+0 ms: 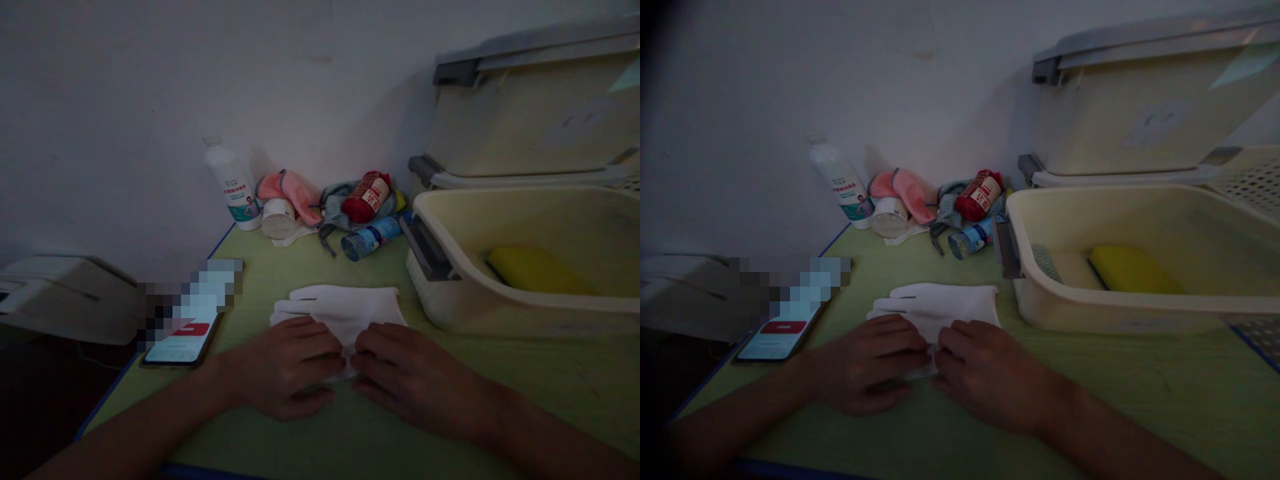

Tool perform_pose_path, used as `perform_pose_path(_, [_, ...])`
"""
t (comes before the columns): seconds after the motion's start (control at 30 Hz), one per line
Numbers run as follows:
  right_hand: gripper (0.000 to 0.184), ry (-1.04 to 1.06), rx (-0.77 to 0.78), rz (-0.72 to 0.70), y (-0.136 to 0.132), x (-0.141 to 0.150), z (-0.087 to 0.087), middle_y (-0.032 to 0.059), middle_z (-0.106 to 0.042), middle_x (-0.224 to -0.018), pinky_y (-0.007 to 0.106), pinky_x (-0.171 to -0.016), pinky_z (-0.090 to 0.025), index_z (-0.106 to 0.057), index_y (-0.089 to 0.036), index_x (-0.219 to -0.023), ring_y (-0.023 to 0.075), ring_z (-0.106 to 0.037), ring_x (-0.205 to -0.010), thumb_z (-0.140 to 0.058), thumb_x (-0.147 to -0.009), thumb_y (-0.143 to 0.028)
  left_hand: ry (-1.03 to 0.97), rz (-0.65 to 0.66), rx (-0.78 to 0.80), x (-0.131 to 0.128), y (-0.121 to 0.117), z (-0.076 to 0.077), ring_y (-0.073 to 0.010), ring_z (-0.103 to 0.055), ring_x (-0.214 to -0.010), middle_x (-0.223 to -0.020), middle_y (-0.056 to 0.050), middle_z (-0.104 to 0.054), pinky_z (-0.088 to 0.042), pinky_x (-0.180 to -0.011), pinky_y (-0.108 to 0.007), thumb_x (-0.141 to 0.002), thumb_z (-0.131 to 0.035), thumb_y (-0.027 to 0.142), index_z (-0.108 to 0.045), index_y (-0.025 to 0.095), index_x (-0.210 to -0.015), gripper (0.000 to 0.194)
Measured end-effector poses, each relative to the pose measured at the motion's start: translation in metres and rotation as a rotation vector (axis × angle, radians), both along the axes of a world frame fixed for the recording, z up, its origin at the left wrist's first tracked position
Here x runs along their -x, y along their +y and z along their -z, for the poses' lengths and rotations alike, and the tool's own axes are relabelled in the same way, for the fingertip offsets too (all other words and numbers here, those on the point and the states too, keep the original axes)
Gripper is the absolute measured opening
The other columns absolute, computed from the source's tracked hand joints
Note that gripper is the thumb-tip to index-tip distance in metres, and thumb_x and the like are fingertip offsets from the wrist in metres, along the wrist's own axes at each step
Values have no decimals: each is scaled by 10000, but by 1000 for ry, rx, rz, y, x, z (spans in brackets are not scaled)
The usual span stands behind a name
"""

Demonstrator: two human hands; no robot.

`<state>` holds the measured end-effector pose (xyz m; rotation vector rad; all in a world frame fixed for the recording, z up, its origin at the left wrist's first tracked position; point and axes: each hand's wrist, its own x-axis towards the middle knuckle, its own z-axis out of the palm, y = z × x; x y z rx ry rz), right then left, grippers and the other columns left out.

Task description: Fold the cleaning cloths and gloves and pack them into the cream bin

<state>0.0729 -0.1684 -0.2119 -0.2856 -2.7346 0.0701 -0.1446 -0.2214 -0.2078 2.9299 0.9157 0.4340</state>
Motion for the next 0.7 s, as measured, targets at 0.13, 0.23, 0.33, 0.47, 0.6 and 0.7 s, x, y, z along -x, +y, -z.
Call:
perform_pose_path(0.13, [98,-87,124,40,-2,2,1,30,-616,-827,269,-669,-487,-619,-163,-831,165,-584,-763,-667,-773,-226,45,-45,70,-2,2,6,-208,-563,-876,-926,-97,-621,-448,-820,-340,-833,-510,261,-587,138,-985,210])
perform_pose_path(0.23, [22,-88,193,72,-1,4,1,26,-606,-822,249,-654,-476,-614,-175,-806,149,-580,-753,-622,-796,-157,14,-75,98,-5,1,8,-200,-557,-887,-940,-89,-617,-447,-831,-332,-820,-531,272,-577,140,-1009,235])
perform_pose_path(0.33, [58,-86,233,77,1,6,2,33,-601,-808,251,-663,-470,-610,-171,-804,145,-577,-749,-569,-821,-133,-50,-115,88,-10,-1,9,-185,-560,-862,-921,-74,-616,-456,-811,-312,-793,-569,287,-580,144,-992,245])
perform_pose_path(0.47, [93,-78,334,90,4,8,3,39,-601,-817,257,-688,-470,-594,-156,-810,147,-570,-769,-521,-845,-110,-112,-196,9,-17,-4,12,-183,-564,-799,-859,-57,-617,-471,-746,-313,-759,-594,323,-592,149,-907,228])
perform_pose_path(0.6, [135,-92,464,92,8,8,0,42,-596,-822,269,-707,-467,-561,-157,-785,153,-562,-782,-465,-875,-125,-159,-253,-60,-18,-4,15,-162,-563,-749,-809,-45,-611,-471,-679,-283,-789,-526,209,-596,158,-882,127])
perform_pose_path(0.7, [158,-99,516,112,8,8,-3,37,-583,-796,269,-683,-456,-539,-164,-763,152,-555,-757,-434,-875,-125,-170,-244,-100,-16,-2,16,-148,-556,-728,-798,-43,-601,-460,-659,-265,-817,-459,113,-605,158,-872,162])
